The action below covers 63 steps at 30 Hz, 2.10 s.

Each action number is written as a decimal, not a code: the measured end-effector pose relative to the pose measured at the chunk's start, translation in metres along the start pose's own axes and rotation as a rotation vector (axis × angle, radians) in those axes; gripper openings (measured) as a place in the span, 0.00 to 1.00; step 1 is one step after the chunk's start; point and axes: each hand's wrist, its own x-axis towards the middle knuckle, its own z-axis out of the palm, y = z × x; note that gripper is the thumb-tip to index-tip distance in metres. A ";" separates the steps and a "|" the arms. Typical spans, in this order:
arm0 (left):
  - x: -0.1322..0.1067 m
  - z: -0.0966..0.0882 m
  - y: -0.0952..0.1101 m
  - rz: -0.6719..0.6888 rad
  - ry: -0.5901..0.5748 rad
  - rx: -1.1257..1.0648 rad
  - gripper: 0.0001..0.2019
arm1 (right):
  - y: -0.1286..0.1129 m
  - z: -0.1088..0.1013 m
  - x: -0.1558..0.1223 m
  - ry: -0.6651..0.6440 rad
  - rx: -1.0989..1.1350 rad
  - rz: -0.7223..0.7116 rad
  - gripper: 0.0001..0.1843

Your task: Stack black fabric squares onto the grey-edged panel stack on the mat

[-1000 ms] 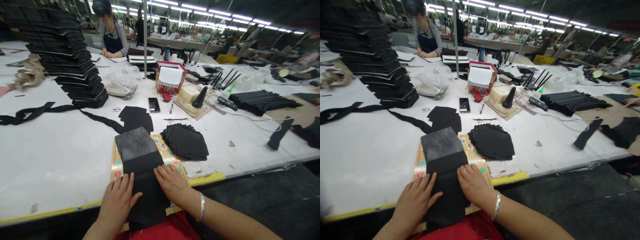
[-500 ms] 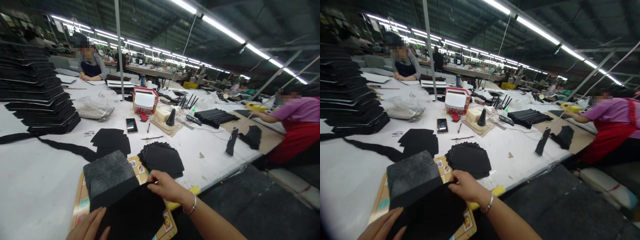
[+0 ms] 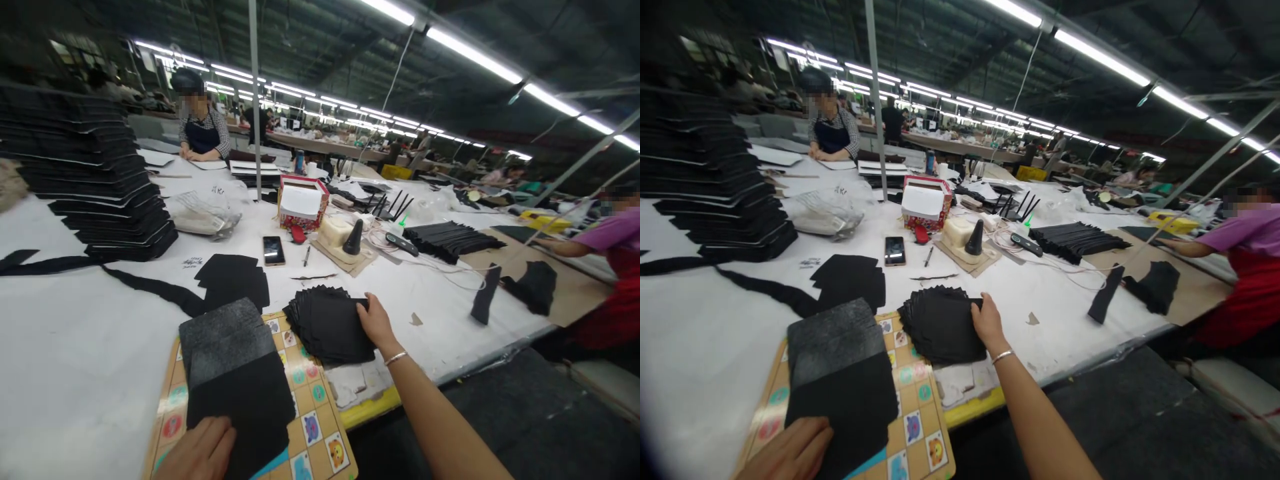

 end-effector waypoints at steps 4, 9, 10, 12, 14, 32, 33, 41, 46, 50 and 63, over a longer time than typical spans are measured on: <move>0.005 -0.018 0.009 -0.150 -0.097 -0.072 0.10 | -0.030 -0.010 -0.028 0.057 -0.064 -0.158 0.22; 0.009 -0.029 0.009 -0.185 -0.319 -0.143 0.06 | -0.082 -0.012 -0.068 0.013 -0.208 -0.623 0.16; 0.011 -0.031 0.008 -0.193 -0.356 -0.162 0.07 | -0.092 -0.010 -0.075 -0.008 -0.198 -0.644 0.14; 0.015 -0.035 0.005 -0.218 -0.401 -0.233 0.09 | -0.111 -0.008 -0.088 -0.115 -0.107 -0.683 0.11; 0.019 -0.038 0.000 -0.247 -0.419 -0.319 0.10 | -0.127 -0.009 -0.104 -0.361 0.035 -0.779 0.11; -0.006 -0.054 -0.013 -0.774 0.293 -0.449 0.10 | -0.157 0.011 -0.138 -0.853 0.336 -0.529 0.14; -0.009 -0.055 -0.007 -0.720 0.303 -0.436 0.09 | -0.156 0.012 -0.138 -0.863 0.362 -0.505 0.14; 0.006 -0.041 0.024 -0.205 0.232 -0.120 0.12 | -0.154 0.019 -0.129 -0.965 0.519 -0.336 0.16; 0.013 -0.029 0.024 -0.122 0.149 -0.002 0.10 | -0.151 0.028 -0.124 -0.868 0.779 -0.126 0.09; 0.006 -0.011 0.027 -0.328 -0.015 0.018 0.14 | -0.131 0.032 -0.091 -0.576 0.920 0.057 0.12; 0.017 -0.006 0.011 -0.414 -0.129 -0.081 0.15 | -0.139 0.016 -0.059 -0.511 0.682 -0.231 0.29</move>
